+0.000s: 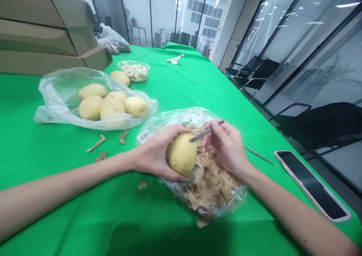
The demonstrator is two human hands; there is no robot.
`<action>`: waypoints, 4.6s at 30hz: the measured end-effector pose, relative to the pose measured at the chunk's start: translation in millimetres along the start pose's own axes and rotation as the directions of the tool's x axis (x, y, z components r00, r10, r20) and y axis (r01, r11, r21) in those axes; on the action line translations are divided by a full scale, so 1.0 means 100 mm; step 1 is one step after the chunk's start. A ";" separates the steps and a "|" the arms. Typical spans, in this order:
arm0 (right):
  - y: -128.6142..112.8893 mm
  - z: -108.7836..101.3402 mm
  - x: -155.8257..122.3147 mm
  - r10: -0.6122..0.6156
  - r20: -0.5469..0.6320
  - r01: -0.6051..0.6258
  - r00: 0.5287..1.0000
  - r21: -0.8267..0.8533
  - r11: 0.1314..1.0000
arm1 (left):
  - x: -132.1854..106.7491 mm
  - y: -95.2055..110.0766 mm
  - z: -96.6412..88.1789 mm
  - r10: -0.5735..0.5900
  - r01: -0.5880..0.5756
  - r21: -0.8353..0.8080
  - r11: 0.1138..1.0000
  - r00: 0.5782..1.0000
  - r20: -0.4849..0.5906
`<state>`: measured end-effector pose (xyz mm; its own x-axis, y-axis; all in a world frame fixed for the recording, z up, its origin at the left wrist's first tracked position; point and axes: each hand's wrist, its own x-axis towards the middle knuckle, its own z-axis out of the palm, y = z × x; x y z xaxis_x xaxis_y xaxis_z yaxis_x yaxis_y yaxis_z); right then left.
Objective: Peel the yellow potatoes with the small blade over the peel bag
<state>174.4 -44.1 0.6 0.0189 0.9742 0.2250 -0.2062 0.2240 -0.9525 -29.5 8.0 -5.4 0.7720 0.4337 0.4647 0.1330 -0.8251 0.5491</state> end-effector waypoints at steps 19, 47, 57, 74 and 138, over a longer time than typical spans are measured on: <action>0.10 0.01 0.01 0.096 0.062 -0.095 0.993 -0.016 0.995 | 0.01 -0.01 -0.01 0.070 -0.070 -0.042 0.997 0.998 0.002; 0.07 0.07 -0.04 0.075 0.041 -0.074 0.996 -0.018 0.997 | 0.00 -0.04 -0.01 -0.013 0.015 -0.091 0.996 0.999 0.030; 0.04 0.09 -0.03 0.048 0.014 -0.048 0.999 -0.044 0.998 | 0.00 -0.03 -0.01 -0.005 0.007 -0.094 0.996 1.000 0.021; 0.03 0.09 -0.02 0.078 0.037 -0.074 0.996 -0.098 0.992 | 0.01 -0.05 -0.01 0.068 -0.067 -0.036 0.997 0.998 0.018; -0.03 0.13 -0.05 0.106 0.051 -0.093 0.993 -0.207 0.974 | 0.01 -0.07 0.01 0.083 -0.082 -0.030 0.996 0.996 0.044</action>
<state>162.0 -49.9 4.7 -0.0530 0.9897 0.1328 0.0003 0.1330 -0.9911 -29.1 13.7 -9.4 0.8072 0.3474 0.4773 0.0508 -0.8464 0.5301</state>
